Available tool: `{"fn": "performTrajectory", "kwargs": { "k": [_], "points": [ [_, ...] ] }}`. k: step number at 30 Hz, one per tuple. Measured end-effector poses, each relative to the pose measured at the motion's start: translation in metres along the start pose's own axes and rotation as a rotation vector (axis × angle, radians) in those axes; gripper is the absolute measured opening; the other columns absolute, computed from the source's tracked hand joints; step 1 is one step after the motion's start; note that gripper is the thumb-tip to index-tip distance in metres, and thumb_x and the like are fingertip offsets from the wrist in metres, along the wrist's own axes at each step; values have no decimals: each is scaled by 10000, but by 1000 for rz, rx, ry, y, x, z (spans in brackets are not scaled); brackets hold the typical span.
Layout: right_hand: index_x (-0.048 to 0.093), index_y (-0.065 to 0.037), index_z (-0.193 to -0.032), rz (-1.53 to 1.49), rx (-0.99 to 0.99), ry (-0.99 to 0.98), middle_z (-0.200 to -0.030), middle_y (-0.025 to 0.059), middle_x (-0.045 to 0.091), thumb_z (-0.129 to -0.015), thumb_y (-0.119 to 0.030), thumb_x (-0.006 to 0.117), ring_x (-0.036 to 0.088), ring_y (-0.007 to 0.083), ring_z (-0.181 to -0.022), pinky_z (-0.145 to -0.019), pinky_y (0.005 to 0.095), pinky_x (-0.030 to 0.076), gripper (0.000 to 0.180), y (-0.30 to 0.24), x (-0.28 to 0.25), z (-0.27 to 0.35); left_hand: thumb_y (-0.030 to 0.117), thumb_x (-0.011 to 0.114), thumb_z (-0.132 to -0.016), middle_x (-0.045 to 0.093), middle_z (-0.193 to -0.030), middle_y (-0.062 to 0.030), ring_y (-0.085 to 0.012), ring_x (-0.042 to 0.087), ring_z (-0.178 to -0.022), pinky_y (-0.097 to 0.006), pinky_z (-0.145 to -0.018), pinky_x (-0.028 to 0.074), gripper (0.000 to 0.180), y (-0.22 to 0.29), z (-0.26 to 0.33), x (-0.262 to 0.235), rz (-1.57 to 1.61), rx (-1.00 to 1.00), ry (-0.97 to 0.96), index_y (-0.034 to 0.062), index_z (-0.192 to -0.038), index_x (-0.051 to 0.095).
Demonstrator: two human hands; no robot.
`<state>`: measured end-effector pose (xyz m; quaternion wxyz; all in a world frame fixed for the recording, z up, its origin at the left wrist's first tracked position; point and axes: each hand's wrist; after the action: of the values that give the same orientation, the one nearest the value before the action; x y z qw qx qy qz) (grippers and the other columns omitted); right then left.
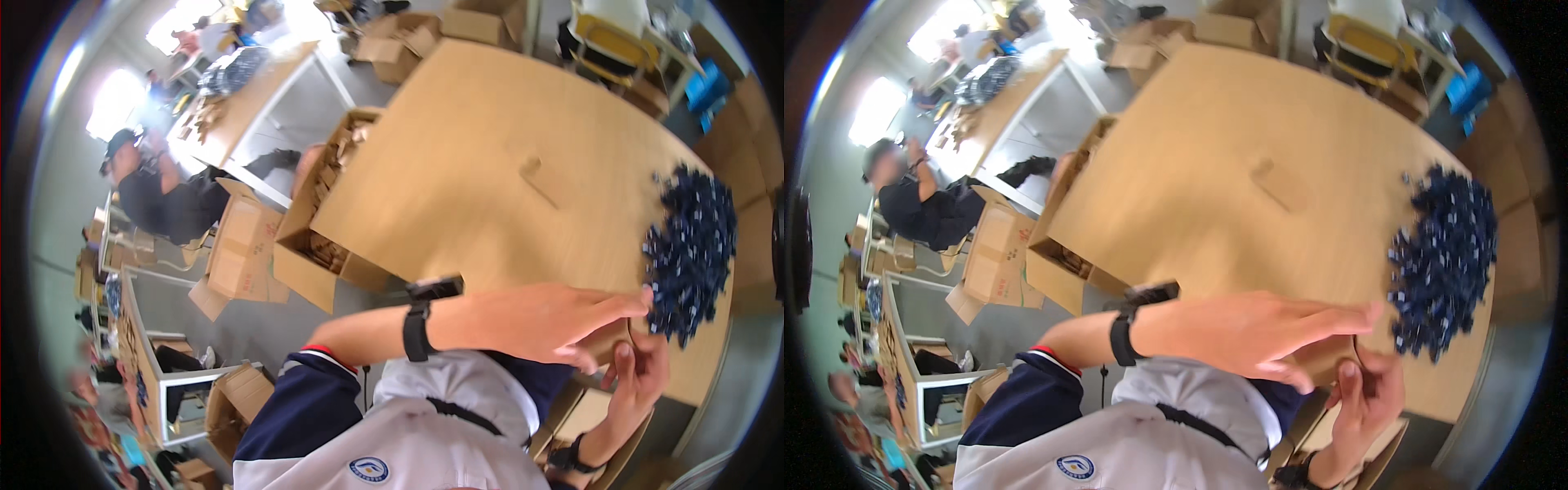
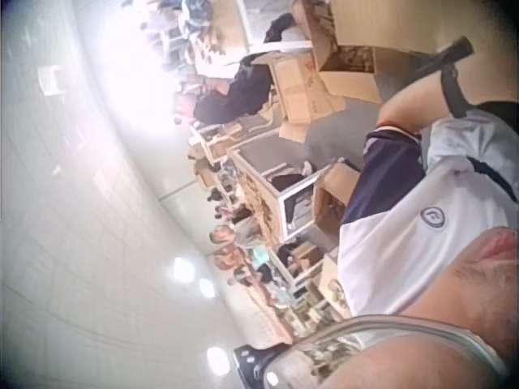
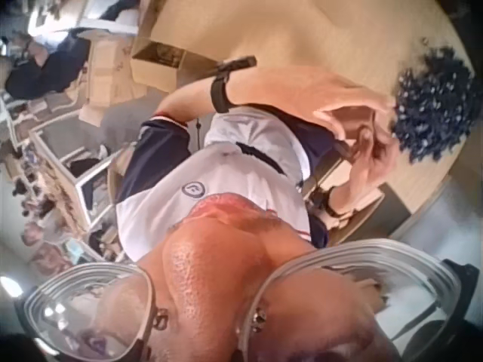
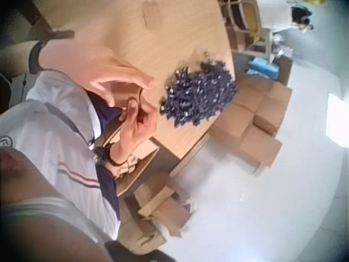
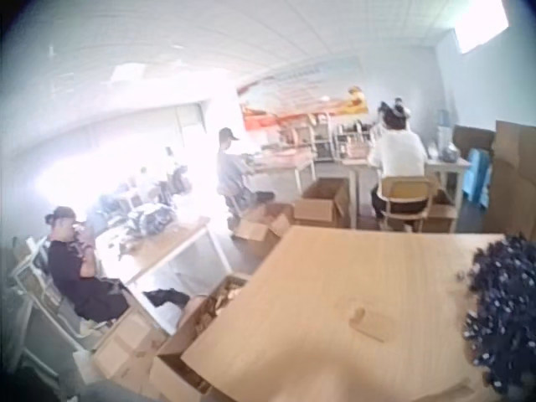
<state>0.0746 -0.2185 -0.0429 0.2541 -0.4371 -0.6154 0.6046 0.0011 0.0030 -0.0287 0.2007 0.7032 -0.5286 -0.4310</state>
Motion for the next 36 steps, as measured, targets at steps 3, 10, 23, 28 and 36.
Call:
{"fn": "performTrajectory", "kwargs": {
  "k": [3, 10, 23, 28, 36],
  "points": [
    [595, 30, -1003, 227, -224, 137, -866, 135, 675, -891, 1, 638, 553, 123, -549, -459, 236, 436, 124, 0, 12, -9, 209, 712, -842, 649, -1100, -166, -304, 652, -927, -371, -686, 525, 361, 2, -7, -3, -309, -212, 29, 17, -1120, 584],
    [661, 13, -917, 733, -983, -1, -989, 223, 689, -822, 35, 679, 569, 292, -622, -551, 309, 457, 99, -20, 15, -30, 132, 617, -927, 682, -740, -146, -206, 669, -611, -311, -549, 485, 182, 17, -11, -6, 305, -326, 142, 6, -1058, 617],
    [665, 63, -991, 270, -540, 507, -789, 93, 654, -927, -20, 600, 569, 89, -620, -523, 214, 444, 123, -3, 62, -14, 10, 515, -958, 701, -1018, -123, -165, 692, -749, -275, -652, 556, 215, 1, -4, 62, 7, -180, 476, -4, -1153, 605],
    [695, -18, -1077, 63, -319, -63, -812, 81, 667, -746, 64, 684, 620, 126, -677, -581, 229, 462, 340, -5, 32, -20, 89, 537, -980, 711, -944, -112, -175, 704, -787, -289, -726, 580, 201, 17, 13, 36, 9, -402, 549, -30, -1065, 676],
    [698, -41, -1008, 262, -316, -157, -745, 104, 641, -659, -58, 803, 631, 183, -655, -581, 301, 490, 364, 36, 13, -15, 159, 491, -1002, 659, -664, -103, -150, 666, -606, -241, -539, 505, 289, 16, 7, 50, 708, -799, 185, -79, -1099, 623]
  ]
}}
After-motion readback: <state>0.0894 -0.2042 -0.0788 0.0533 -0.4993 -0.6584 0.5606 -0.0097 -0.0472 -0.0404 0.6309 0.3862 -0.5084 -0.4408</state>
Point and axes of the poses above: each hand's wrist, its own z-axis away from the middle knuckle, its own x-axis out of the palm, y = z × x
